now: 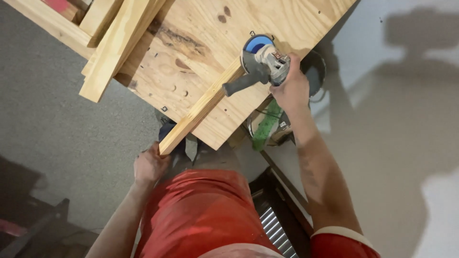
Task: Using a power angle grinder with a sanding disc to smooth the surface of a thin wooden strip on a workbench.
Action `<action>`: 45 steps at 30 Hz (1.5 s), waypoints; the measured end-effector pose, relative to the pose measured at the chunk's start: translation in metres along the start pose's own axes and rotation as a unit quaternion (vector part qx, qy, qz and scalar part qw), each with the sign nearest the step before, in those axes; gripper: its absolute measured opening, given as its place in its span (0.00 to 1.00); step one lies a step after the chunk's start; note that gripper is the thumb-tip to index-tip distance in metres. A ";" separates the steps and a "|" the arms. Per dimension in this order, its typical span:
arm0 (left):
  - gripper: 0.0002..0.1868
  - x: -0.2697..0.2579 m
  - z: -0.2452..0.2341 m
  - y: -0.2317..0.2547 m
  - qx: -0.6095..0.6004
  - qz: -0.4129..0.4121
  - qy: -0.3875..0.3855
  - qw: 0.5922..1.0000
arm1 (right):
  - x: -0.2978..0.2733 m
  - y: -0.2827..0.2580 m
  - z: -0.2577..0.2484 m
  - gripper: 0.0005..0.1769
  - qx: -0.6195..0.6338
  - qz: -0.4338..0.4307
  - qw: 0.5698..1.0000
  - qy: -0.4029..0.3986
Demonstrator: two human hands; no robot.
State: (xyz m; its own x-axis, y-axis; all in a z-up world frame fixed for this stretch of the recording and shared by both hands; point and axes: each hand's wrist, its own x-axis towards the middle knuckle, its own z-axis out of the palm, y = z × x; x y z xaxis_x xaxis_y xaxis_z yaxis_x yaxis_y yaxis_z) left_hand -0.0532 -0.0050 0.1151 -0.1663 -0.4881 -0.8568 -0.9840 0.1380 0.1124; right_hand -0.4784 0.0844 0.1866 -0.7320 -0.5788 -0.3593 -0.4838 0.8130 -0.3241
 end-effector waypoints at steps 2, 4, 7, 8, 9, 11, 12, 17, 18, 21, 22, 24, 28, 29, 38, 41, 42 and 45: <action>0.17 0.001 -0.002 0.000 0.007 0.003 -0.001 1.000 | -0.014 -0.015 0.006 0.46 -0.001 0.012 1.000 -0.010; 0.18 0.002 -0.002 -0.001 0.012 0.008 -0.002 1.000 | -0.038 -0.025 0.018 0.44 -0.004 0.024 1.000 -0.019; 0.17 0.008 0.005 -0.009 -0.004 0.015 -0.007 1.000 | -0.093 -0.036 0.055 0.40 -0.057 -0.071 0.995 -0.035; 0.18 0.011 0.009 -0.011 -0.010 0.015 -0.008 1.000 | -0.110 -0.042 0.069 0.36 -0.066 -0.154 0.985 -0.031; 0.19 0.014 0.014 -0.014 -0.017 0.016 -0.009 1.000 | -0.127 -0.048 0.083 0.33 -0.074 -0.236 0.969 -0.027; 0.19 0.018 0.012 -0.017 -0.044 0.023 -0.016 0.999 | -0.151 -0.037 0.120 0.44 -0.095 -0.278 0.955 -0.037; 0.19 0.018 0.010 -0.019 -0.071 0.024 -0.022 0.997 | -0.163 -0.032 0.138 0.56 -0.113 -0.322 0.938 -0.052; 0.20 0.027 0.018 -0.021 -0.122 0.031 -0.037 0.991 | -0.127 -0.048 0.081 0.34 -0.095 -0.210 0.972 -0.052; 0.21 0.026 0.014 -0.018 -0.142 0.029 -0.051 0.988 | -0.109 -0.048 0.064 0.31 -0.072 -0.135 0.982 -0.107; 0.23 0.029 0.020 -0.021 -0.151 0.023 -0.053 0.987 | -0.051 -0.051 0.009 0.45 -0.090 0.021 0.989 -0.115; 0.23 0.033 0.021 -0.025 -0.151 0.020 -0.051 0.987 | -0.038 -0.047 0.003 0.45 -0.087 0.018 0.989 -0.116; 0.22 0.041 0.022 -0.032 -0.157 0.047 -0.047 0.985 | -0.013 -0.038 -0.011 0.48 -0.065 0.047 0.996 -0.050; 0.21 0.053 0.027 -0.048 -0.186 0.059 -0.051 0.979 | -0.030 -0.027 0.016 0.48 -0.057 0.037 0.995 -0.071; 0.22 0.049 0.015 -0.044 -0.201 0.077 -0.049 0.975 | -0.044 -0.025 0.030 0.44 -0.086 -0.024 0.993 -0.082; 0.20 0.074 0.034 -0.059 -0.228 0.077 -0.065 0.969 | -0.112 -0.042 0.082 0.35 -0.152 -0.255 0.951 -0.083; 0.20 0.066 0.035 -0.057 -0.225 0.084 -0.061 0.969 | -0.063 -0.045 0.029 0.35 -0.149 -0.136 0.973 -0.113; 0.21 0.063 0.028 -0.056 -0.210 0.093 -0.056 0.972 | -0.044 -0.047 0.010 0.41 -0.134 -0.017 0.980 -0.144; 0.22 0.058 0.023 -0.048 -0.221 0.058 -0.064 0.971 | -0.006 -0.025 -0.015 0.47 -0.100 0.013 0.992 -0.080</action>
State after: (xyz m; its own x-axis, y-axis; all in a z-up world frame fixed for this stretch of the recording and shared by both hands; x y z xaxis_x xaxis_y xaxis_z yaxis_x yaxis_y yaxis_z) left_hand -0.0146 -0.0200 0.0480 -0.2955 -0.3761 -0.8782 -0.8951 -0.2123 0.3921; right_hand -0.4695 0.0686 0.2099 -0.6680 -0.5463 -0.5053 -0.5627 0.8152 -0.1375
